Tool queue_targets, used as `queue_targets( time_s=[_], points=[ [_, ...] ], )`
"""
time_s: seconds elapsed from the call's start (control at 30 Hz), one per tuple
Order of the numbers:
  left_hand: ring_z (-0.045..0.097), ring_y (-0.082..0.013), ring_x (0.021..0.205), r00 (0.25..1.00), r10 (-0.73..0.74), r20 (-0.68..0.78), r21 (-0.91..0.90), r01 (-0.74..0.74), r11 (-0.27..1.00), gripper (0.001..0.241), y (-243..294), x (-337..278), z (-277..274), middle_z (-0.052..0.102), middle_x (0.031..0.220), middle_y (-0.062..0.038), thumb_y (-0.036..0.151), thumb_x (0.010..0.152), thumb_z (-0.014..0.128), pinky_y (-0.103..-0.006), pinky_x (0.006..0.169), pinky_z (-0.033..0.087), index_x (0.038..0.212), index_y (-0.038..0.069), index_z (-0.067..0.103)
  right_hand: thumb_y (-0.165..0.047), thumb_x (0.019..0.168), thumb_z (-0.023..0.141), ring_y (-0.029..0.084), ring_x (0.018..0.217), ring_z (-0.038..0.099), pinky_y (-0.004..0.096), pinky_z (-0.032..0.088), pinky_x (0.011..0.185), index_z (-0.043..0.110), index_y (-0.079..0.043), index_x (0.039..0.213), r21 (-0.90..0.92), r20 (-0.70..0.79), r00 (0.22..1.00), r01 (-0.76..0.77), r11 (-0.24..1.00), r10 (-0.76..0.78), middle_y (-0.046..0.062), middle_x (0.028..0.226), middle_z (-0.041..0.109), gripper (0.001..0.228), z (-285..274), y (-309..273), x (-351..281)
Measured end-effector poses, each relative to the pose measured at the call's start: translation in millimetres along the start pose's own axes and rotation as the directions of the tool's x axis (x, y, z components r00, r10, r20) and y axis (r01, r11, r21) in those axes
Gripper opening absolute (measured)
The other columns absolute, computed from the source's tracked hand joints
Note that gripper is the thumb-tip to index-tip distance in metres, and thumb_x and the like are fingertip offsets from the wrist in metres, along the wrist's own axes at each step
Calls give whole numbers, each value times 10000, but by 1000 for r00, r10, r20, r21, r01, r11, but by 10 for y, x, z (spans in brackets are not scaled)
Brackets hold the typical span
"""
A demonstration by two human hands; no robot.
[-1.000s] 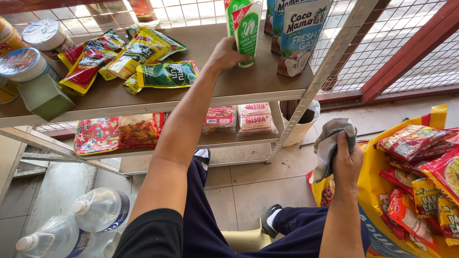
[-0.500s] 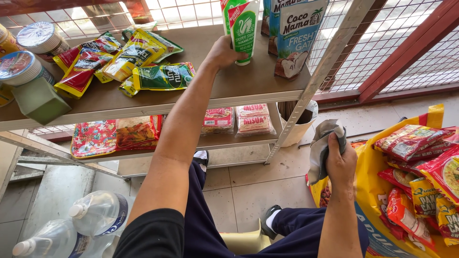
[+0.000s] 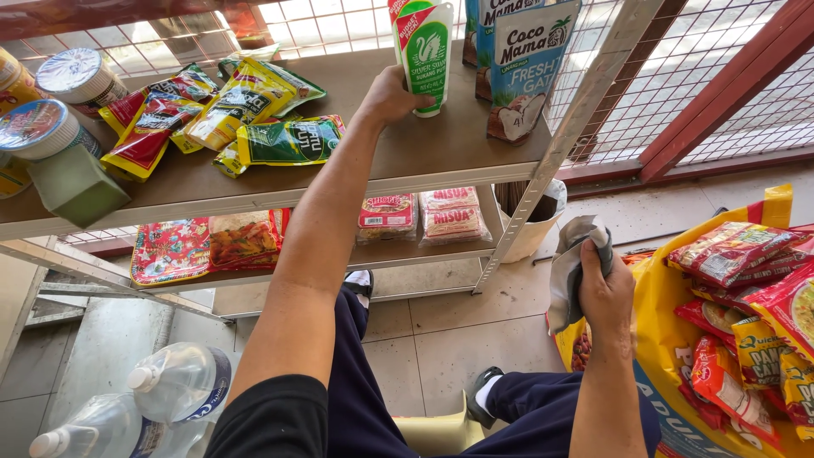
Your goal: Wiping grocery packets with a cloth and organizing them on shelves.
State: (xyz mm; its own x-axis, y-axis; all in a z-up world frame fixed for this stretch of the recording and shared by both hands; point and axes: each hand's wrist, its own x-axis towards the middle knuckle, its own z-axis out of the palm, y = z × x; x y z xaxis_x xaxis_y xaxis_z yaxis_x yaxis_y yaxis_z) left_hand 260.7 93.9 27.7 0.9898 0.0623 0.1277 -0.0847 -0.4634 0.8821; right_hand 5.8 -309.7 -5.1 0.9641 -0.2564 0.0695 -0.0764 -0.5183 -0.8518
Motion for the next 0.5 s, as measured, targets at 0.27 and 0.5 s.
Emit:
queue_targets(
  time_s=[0.27, 0.5],
  points=[
    [784, -204, 951, 997, 73, -22, -23, -74, 997, 488, 2, -97, 6, 791, 1071, -79, 64, 687, 855, -296, 833, 632, 1147, 56, 692, -434, 1098, 576, 207, 682, 532, 332, 427, 607, 684, 37, 995, -33, 37, 999, 2, 999, 0, 113, 791, 638, 495, 40, -12, 3],
    [576, -321, 1244, 840, 454, -298, 426, -309, 850, 1021, 579, -1063, 72, 519, 1369, -160, 248, 786, 900, -534, 1083, 487, 1512, 47, 211, -389, 1086, 589, 264, 677, 558, 381, 456, 635, 696, 63, 1029, -107, 41, 998, 48, 993, -44, 157, 783, 658, 468, 50, -36, -20]
  ],
)
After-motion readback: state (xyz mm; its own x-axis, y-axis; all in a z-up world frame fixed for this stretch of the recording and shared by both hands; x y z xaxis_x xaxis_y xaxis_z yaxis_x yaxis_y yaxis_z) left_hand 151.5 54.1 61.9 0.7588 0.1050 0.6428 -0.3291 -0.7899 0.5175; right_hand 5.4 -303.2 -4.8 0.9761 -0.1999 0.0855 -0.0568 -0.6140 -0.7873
